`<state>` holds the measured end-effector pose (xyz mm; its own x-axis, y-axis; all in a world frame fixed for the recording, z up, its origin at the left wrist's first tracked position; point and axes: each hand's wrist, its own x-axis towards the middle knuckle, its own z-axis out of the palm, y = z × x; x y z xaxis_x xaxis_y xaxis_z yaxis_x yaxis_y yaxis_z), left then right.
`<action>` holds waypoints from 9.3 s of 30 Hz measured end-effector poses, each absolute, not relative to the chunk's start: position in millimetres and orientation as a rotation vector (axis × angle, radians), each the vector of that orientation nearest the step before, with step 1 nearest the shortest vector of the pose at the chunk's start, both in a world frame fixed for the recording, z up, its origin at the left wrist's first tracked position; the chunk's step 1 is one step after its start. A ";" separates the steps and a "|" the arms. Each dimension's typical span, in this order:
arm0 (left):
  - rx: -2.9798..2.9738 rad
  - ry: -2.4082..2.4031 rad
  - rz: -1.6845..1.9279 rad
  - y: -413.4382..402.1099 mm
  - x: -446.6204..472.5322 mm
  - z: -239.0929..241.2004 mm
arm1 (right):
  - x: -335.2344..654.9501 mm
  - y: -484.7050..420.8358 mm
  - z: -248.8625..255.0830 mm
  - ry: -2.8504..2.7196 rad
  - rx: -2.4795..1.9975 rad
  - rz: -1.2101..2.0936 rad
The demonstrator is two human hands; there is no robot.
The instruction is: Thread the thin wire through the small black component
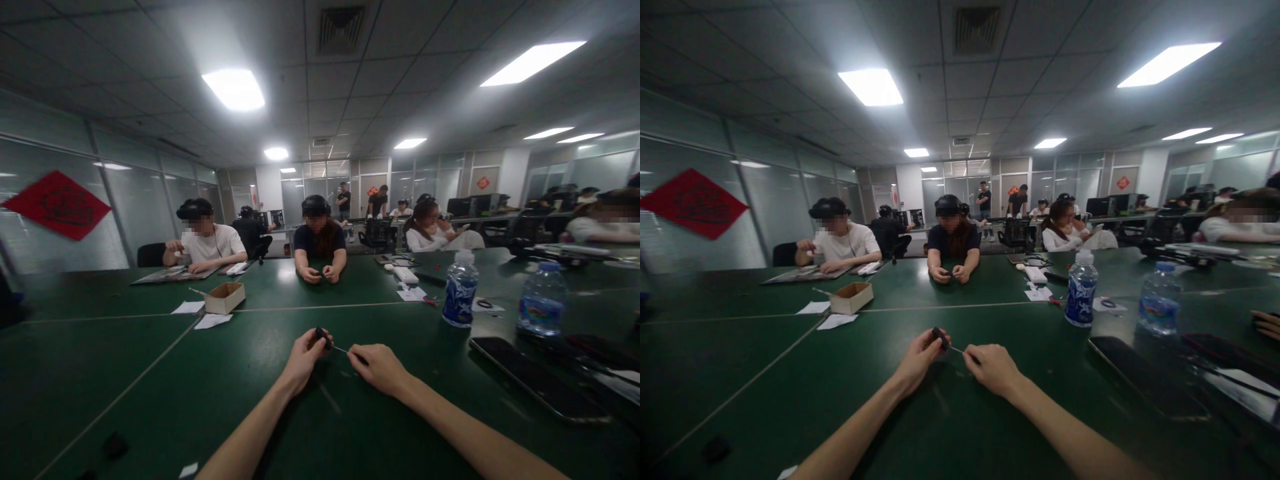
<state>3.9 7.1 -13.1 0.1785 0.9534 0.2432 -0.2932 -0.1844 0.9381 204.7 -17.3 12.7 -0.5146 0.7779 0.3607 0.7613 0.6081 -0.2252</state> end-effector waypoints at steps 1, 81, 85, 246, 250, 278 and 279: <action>1.251 0.736 1.319 7.5 3.7 -13.5 | 204.6 -17.6 13.2 -2.411 -1.229 0.049; 1.129 0.739 1.201 2.9 6.6 -3.7 | 210.9 -10.2 6.7 -2.290 -1.184 0.206; 1.085 0.771 1.203 1.1 5.6 -2.1 | 209.1 -11.9 6.7 -2.315 -1.177 0.171; 1.353 0.824 1.277 -1.4 4.8 -4.9 | 213.0 -12.8 2.9 -2.365 -1.132 0.072; 1.396 0.833 1.238 -1.0 6.6 -4.9 | 214.2 -15.0 4.7 -2.366 -1.138 0.088; 1.524 0.805 1.197 1.1 7.9 -2.5 | 215.0 -22.2 14.3 -2.337 -1.161 0.157; 1.523 0.804 1.195 0.5 8.5 -1.1 | 215.1 -21.6 13.8 -2.332 -1.156 0.161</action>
